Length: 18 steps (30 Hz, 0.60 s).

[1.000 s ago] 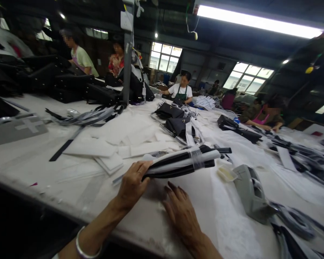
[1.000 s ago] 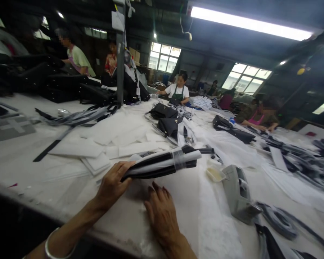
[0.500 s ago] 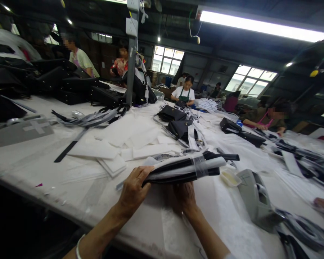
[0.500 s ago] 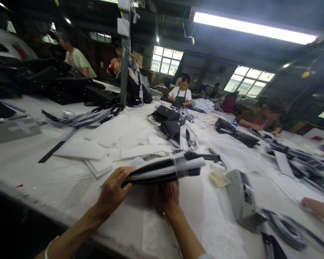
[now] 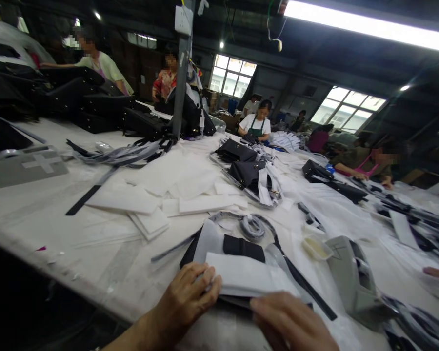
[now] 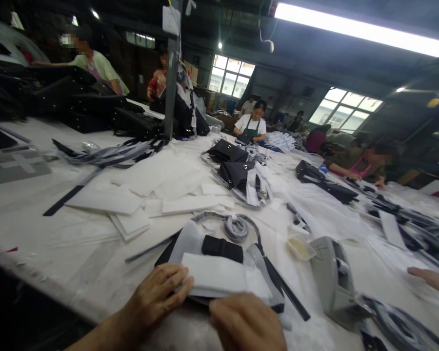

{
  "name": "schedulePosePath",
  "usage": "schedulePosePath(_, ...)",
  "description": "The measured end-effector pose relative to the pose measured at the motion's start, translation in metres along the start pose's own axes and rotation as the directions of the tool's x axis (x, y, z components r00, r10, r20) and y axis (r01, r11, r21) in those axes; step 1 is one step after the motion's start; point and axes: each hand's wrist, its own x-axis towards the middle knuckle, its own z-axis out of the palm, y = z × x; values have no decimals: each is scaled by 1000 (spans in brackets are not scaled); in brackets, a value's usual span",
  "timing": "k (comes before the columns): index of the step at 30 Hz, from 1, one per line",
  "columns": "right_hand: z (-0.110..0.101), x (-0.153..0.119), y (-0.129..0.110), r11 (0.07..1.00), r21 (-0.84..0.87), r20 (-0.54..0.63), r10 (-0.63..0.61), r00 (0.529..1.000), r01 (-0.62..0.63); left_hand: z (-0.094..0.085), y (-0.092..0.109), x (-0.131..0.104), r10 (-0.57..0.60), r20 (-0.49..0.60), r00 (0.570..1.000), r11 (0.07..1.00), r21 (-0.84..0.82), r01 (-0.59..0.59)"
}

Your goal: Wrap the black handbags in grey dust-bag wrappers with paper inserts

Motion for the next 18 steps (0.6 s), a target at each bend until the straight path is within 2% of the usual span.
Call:
schedulePosePath(2, -9, 56, 15, 977, -25, 13, 213, 977, -212, 5, 3, -1, -2, -48, 999, 1000, 17, 3)
schedulePosePath(3, -9, 84, 26, 946, -56, 79, 322, 944, -318, 7, 4, -1, -10, -69, 998, 1000, 23, 11)
schedulePosePath(4, -6, 109, 38, 896, -103, 193, 444, 875, -432, 11, 5, -2, -17, -83, 996, 999, 30, 20)
schedulePosePath(5, 0, 131, 51, 830, -166, 332, 555, 763, -532, 14, 6, -3, -25, -86, 996, 999, 38, 29)
schedulePosePath(8, 28, 168, 86, 765, -194, 488, 618, 616, -614, 24, 11, -8, -33, -125, 992, 997, 68, 41)
schedulePosePath(12, 56, 178, 106, 685, -175, 581, 652, 488, -707, 36, 15, -13, -31, -158, 987, 995, 89, 46)
schedulePosePath(14, 62, 178, 106, 647, -167, 589, 671, 451, -744, 38, 15, -13, -40, -163, 986, 995, 85, 54)
schedulePosePath(15, 64, 179, 104, 640, -155, 580, 676, 455, -753, 38, 14, -11, -46, -169, 985, 995, 79, 60)
schedulePosePath(18, 69, 179, 101, 652, -103, 504, 685, 526, -751, 33, 11, -2, -46, -151, 987, 997, 51, 55)
